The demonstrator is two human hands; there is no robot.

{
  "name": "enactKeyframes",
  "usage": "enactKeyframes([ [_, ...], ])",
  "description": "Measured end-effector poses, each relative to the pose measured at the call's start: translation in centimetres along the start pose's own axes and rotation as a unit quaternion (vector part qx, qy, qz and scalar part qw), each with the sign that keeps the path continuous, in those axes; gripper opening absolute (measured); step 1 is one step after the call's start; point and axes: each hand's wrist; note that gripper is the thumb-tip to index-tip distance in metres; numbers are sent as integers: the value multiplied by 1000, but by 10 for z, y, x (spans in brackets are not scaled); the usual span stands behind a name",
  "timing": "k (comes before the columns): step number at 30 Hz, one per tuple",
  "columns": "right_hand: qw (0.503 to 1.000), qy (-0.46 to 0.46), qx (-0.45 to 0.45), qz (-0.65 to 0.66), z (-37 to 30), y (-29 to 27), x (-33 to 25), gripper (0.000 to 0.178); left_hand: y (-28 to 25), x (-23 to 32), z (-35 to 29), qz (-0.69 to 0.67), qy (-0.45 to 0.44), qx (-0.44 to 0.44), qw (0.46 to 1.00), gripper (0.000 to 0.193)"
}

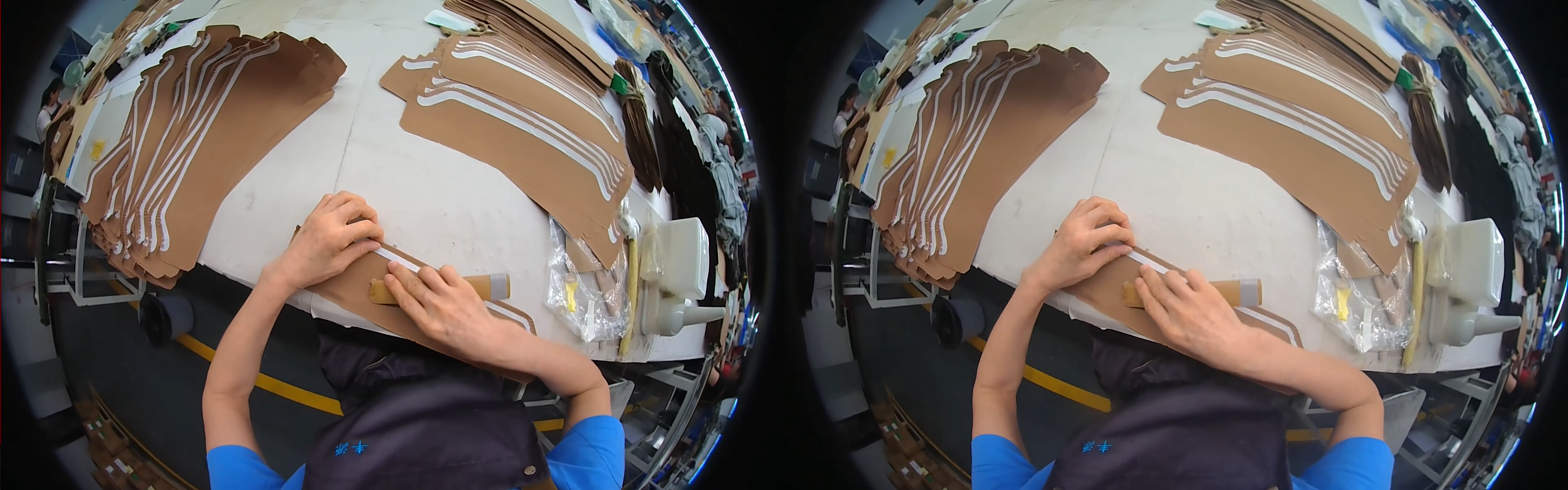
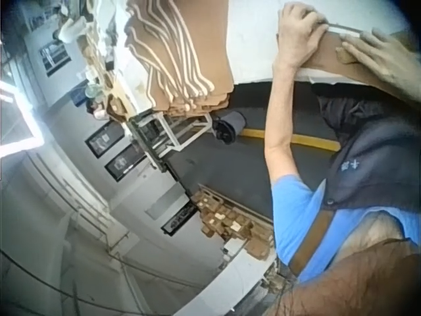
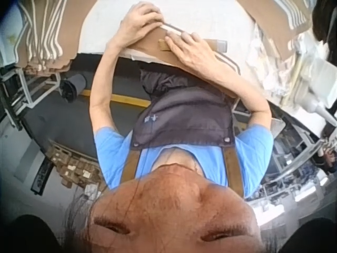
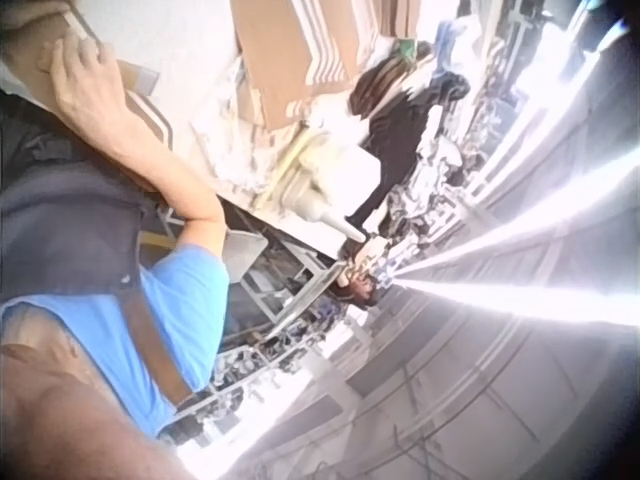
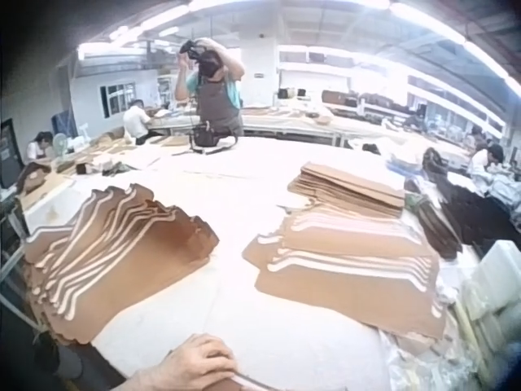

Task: Applying adhesive strips and folding/pressing edges of leather strap components on a workshop table.

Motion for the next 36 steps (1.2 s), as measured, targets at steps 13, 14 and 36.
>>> enactKeyframes([
  [13,985,163,51,19,7,14,-41,71,1,-3,8,-23,-9,-32,999,14],
  [14,984,166,51,34,8,12,-39,72,1,-3,9,-29,-25,-39,999,14],
  [36,971,221,72,59,3,20,-47,76,5,9,31,-35,-20,-65,997,16],
])
Point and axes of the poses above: each hand's wrist, its own z-axis towards the middle knuckle, its own y-axis out of the palm, x = y × z, and after that the axes turned 9 degrees about x, right-handed
